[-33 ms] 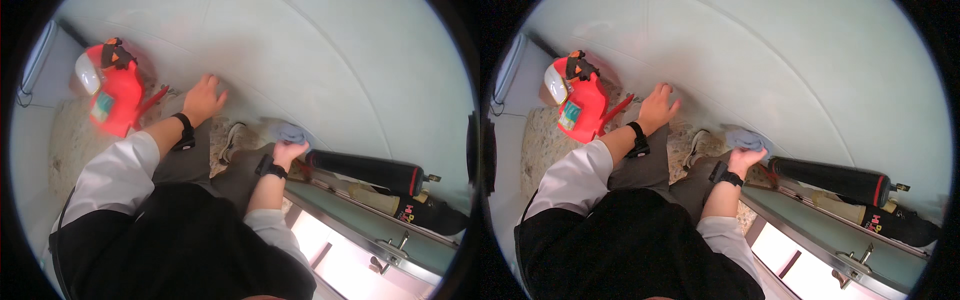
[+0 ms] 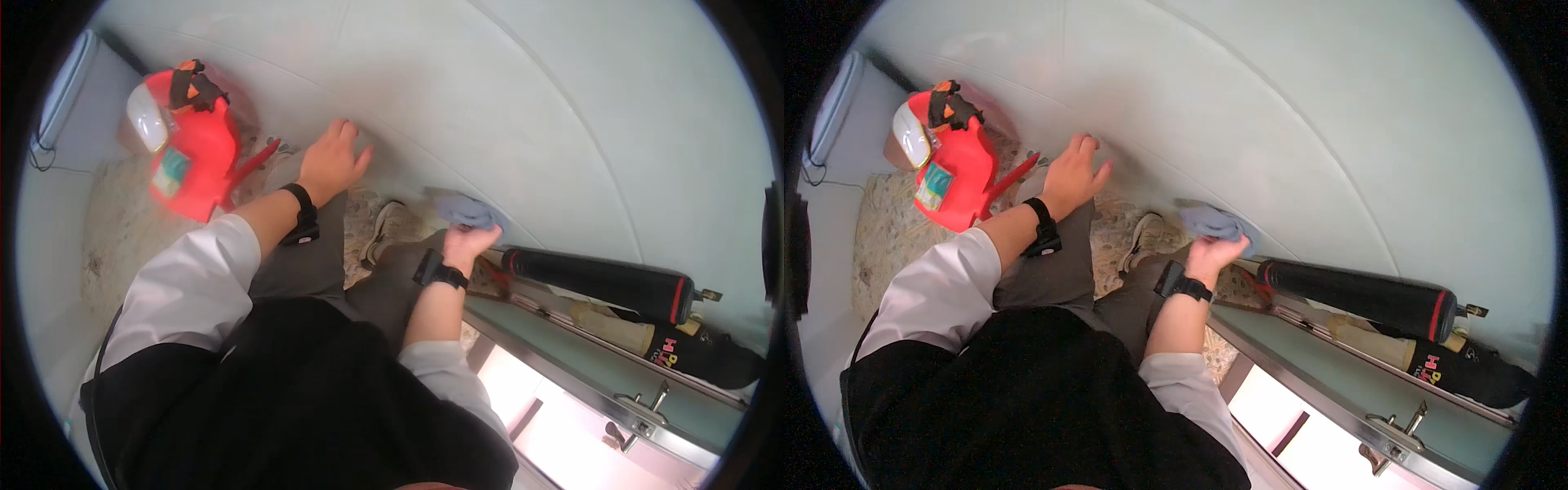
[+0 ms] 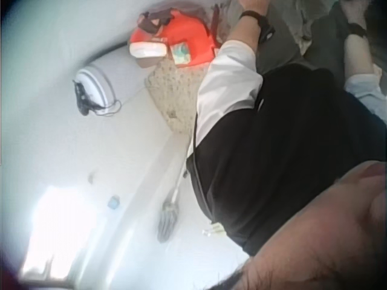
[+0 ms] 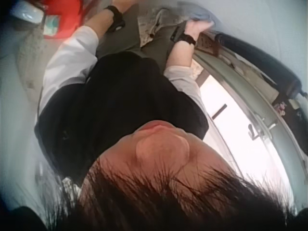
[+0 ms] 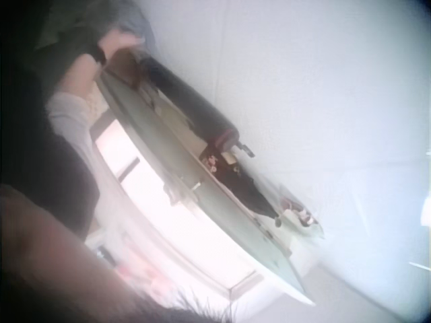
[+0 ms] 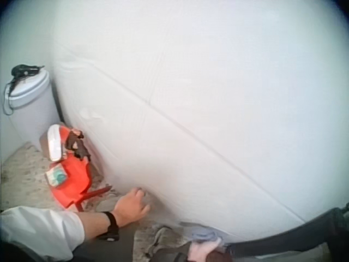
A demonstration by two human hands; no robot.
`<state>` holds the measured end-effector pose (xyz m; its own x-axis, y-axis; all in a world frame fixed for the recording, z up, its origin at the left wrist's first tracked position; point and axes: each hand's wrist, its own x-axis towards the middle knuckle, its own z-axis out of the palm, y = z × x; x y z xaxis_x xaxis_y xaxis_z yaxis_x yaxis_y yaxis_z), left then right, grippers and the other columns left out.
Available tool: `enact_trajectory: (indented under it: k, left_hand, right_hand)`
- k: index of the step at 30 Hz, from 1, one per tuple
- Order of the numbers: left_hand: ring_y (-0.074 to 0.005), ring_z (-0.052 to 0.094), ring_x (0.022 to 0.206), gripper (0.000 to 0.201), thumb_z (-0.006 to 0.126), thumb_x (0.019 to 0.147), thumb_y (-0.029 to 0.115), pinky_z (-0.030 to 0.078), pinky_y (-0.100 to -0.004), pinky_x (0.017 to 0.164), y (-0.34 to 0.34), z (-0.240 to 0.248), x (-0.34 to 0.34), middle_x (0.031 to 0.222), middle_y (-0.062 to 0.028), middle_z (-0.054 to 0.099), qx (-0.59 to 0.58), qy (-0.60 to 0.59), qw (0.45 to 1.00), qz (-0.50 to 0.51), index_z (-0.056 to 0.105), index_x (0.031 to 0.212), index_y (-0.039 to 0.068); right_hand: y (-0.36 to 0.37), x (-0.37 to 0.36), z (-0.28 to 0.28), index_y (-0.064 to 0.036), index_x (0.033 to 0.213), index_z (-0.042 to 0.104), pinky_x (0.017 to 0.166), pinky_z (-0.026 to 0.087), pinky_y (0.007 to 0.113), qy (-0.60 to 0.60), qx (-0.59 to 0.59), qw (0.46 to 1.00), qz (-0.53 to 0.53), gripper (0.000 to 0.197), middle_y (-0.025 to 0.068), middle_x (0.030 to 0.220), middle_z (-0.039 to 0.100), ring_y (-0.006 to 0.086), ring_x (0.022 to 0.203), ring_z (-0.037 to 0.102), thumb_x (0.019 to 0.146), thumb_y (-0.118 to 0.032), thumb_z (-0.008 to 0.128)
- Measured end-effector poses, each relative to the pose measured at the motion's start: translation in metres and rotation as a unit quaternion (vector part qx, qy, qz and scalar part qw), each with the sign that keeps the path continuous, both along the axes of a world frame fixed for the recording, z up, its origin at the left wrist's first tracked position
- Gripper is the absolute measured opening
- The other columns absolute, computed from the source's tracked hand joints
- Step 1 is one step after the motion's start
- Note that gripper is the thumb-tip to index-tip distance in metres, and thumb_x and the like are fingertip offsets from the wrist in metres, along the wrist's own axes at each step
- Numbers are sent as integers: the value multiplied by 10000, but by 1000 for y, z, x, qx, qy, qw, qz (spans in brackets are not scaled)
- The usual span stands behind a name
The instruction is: Cleaning a glass shower partition door using a blue cloth.
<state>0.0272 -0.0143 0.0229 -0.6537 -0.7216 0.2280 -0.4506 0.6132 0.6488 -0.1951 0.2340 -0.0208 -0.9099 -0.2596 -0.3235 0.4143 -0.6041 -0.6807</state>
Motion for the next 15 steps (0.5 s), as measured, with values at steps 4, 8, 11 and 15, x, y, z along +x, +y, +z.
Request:
enact_trajectory:
  k: [4, 8, 11, 15]
  left_hand:
    - [-405, 623, 995, 378, 665, 932, 302, 536, -482, 805, -31, 3, 39, 1182, -173, 565, 15, -31, 998, 44, 532, 1149, 23]
    - [-409, 618, 999, 376, 671, 931, 295, 534, -486, 800, -52, 6, 74, 1176, -176, 562, -26, -28, 995, 96, 533, 1147, 19]
    - [-410, 618, 1009, 364, 670, 929, 284, 535, -486, 810, -63, 7, 102, 1173, -178, 557, -24, -46, 990, 131, 537, 1142, 21]
    - [-416, 632, 957, 374, 676, 901, 287, 539, -494, 784, -72, -4, 128, 1152, -186, 566, -55, -28, 986, 157, 545, 1135, 27]
  right_hand:
    - [-93, 51, -17, -111, 1110, 644, 958, 491, 437, -96, 12, 995, 27, 367, 54, 1182, 652, 236, 1090, 609, 968, -378, 435]
    - [-154, 87, -41, -108, 1097, 638, 959, 486, 419, -134, 0, 988, 82, 338, 52, 1184, 652, 224, 1101, 604, 978, -352, 436]
    - [-195, 118, -45, -107, 1099, 634, 979, 476, 451, -183, -14, 976, 119, 310, 60, 1197, 646, 227, 1131, 588, 993, -315, 430]
    - [-232, 151, -39, -67, 1082, 637, 1016, 463, 522, -241, -77, 920, 299, 356, 96, 1178, 649, 296, 1149, 584, 988, -301, 385]
